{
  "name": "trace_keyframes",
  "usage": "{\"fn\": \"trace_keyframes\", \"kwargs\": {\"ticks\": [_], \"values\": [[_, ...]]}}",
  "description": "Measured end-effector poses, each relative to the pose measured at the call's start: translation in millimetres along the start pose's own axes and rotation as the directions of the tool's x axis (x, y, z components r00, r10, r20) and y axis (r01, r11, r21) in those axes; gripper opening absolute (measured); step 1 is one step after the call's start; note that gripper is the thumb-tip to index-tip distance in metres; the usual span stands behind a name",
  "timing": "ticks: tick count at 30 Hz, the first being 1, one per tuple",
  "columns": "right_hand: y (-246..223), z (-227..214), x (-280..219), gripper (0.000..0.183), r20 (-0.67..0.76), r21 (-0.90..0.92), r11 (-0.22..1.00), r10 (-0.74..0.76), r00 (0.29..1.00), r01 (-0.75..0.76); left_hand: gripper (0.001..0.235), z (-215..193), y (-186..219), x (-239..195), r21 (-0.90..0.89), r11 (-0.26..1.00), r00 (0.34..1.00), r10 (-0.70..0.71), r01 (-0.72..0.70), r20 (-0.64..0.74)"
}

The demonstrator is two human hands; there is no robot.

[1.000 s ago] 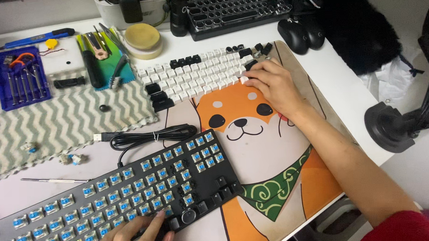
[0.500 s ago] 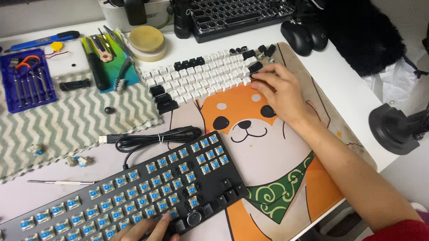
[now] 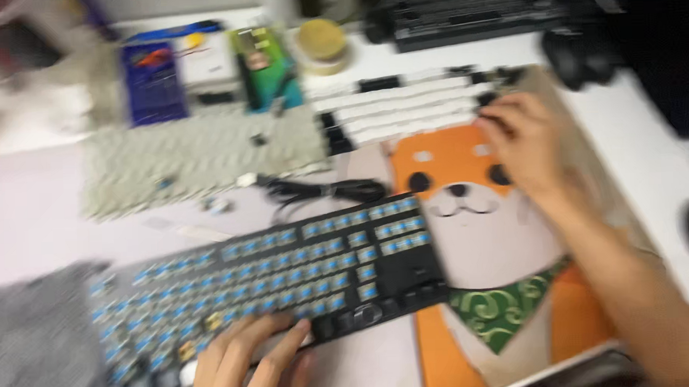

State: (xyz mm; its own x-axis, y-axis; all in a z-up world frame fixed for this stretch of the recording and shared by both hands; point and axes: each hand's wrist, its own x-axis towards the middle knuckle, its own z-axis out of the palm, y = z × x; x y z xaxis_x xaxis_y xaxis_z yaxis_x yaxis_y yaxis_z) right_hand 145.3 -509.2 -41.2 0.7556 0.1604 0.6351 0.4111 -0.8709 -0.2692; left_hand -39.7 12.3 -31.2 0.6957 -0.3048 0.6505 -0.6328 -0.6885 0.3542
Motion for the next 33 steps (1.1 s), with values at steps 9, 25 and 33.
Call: {"fn": "trace_keyframes", "kwargs": {"ticks": [9,25,33], "values": [[-24,6,-46,0.016,0.138,0.091,0.988,0.112,0.984,-0.125,0.046,-132,-57,-1,0.161,0.966,0.924,-0.242,0.201,0.297],[-433,48,6,0.045,0.298,0.545,0.772,-0.543,0.785,0.327,0.029,-158,-66,4,-0.087,0.952,0.895,-0.243,0.294,0.374],[-459,59,-2,0.027,0.265,0.439,0.827,-0.494,0.828,0.352,0.016,-155,-79,-4,-0.29,0.927,0.938,-0.141,0.237,0.316]]}}
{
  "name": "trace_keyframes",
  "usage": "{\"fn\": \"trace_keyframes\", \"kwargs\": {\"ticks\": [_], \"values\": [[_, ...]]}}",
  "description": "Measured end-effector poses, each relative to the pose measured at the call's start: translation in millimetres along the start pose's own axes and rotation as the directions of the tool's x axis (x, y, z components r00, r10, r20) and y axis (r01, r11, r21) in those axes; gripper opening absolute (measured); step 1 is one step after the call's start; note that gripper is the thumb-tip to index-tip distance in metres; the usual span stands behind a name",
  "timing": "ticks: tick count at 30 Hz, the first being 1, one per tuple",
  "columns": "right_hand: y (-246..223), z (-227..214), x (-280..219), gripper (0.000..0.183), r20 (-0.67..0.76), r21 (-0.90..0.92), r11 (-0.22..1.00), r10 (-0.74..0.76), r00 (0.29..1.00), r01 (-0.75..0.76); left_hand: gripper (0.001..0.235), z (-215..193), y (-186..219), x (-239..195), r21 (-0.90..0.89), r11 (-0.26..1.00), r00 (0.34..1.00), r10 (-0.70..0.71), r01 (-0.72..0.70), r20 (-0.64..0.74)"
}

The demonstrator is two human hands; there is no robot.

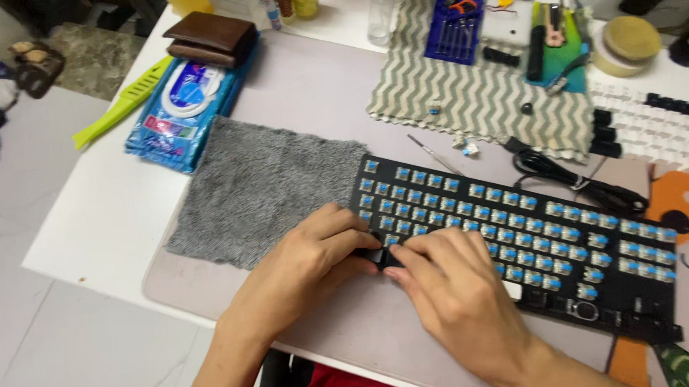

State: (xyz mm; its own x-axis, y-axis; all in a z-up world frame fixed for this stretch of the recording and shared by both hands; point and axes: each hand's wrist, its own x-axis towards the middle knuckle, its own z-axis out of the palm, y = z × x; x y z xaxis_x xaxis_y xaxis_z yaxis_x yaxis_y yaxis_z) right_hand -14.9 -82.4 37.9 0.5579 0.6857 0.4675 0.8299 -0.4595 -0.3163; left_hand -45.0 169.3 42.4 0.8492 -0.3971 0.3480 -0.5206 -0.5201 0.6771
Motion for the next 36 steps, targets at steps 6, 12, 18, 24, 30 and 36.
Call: {"fn": "trace_keyframes", "kwargs": {"ticks": [6,12,18,24,30,36], "values": [[-7,1,-2,0.023,0.022,0.054,0.997,0.054,0.998,-0.056,0.015,4,-3,2,-0.004,0.998,0.998,0.055,-0.055,-0.01],[-5,-6,0,0.018,-0.01,0.282,0.956,0.09,0.996,-0.084,0.028,6,-21,-10,0.035,0.999,0.999,0.009,-0.008,-0.047],[26,-50,-7,0.021,-0.045,0.384,0.897,0.252,0.967,-0.216,0.029,-3,3,6,0.122,0.992,0.982,-0.014,0.038,-0.191],[146,-129,-45,0.026,-0.117,-0.01,0.873,0.484,0.867,-0.488,0.024,25,34,116,0.152,0.983,0.98,0.125,-0.102,-0.154],[230,-139,-82,0.027,-0.075,-0.101,0.771,0.625,0.777,-0.629,0.024,124,16,256,0.147,0.96,0.971,0.238,-0.237,0.017],[247,-128,-85,0.036,-0.019,-0.078,0.772,0.632,0.775,-0.631,0.035,208,-10,303,0.355,0.902,0.962,0.183,-0.246,0.202]]}}
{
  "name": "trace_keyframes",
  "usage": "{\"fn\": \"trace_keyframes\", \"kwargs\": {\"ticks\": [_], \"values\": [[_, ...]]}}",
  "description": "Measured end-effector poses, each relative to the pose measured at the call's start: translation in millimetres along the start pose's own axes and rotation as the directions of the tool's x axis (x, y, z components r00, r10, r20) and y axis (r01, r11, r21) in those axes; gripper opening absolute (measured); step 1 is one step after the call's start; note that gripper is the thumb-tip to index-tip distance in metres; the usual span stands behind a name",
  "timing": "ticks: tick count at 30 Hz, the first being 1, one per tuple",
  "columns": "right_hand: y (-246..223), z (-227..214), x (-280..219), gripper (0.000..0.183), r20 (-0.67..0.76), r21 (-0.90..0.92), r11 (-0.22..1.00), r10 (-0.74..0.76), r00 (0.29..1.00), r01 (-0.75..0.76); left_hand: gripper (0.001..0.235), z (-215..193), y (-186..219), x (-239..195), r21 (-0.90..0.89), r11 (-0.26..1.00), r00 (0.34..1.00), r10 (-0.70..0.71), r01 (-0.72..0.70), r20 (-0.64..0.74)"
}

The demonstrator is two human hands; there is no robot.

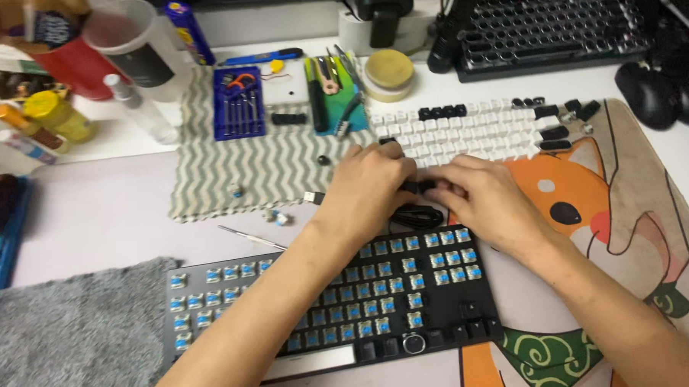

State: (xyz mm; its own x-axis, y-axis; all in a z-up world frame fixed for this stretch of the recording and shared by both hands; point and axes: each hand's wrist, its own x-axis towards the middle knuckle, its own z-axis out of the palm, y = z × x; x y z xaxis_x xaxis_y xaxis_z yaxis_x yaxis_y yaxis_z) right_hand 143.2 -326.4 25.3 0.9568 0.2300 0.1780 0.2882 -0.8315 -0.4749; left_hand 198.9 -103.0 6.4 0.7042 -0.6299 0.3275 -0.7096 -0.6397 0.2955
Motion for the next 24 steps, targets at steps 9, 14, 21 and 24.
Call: {"fn": "trace_keyframes", "kwargs": {"ticks": [9,14,21,24], "values": [[1,5,2,0.049,-0.01,0.084,0.996,0.004,1.0,-0.003,0.036,-2,-8,0,0.0,1.0,1.0,-0.003,0.003,0.006],[3,8,1,0.049,-0.034,0.075,0.997,-0.016,0.999,0.018,0.038,-4,-9,0,-0.087,0.996,1.0,0.01,-0.009,0.008],[-3,8,-1,0.042,-0.091,0.083,0.992,-0.089,0.992,0.097,0.042,-19,-5,-7,-0.228,0.973,0.999,-0.041,0.039,-0.006],[-3,8,0,0.038,-0.097,0.093,0.99,-0.101,0.99,0.11,0.042,-26,-9,-12,-0.238,0.97,0.999,-0.047,0.047,0.005]]}}
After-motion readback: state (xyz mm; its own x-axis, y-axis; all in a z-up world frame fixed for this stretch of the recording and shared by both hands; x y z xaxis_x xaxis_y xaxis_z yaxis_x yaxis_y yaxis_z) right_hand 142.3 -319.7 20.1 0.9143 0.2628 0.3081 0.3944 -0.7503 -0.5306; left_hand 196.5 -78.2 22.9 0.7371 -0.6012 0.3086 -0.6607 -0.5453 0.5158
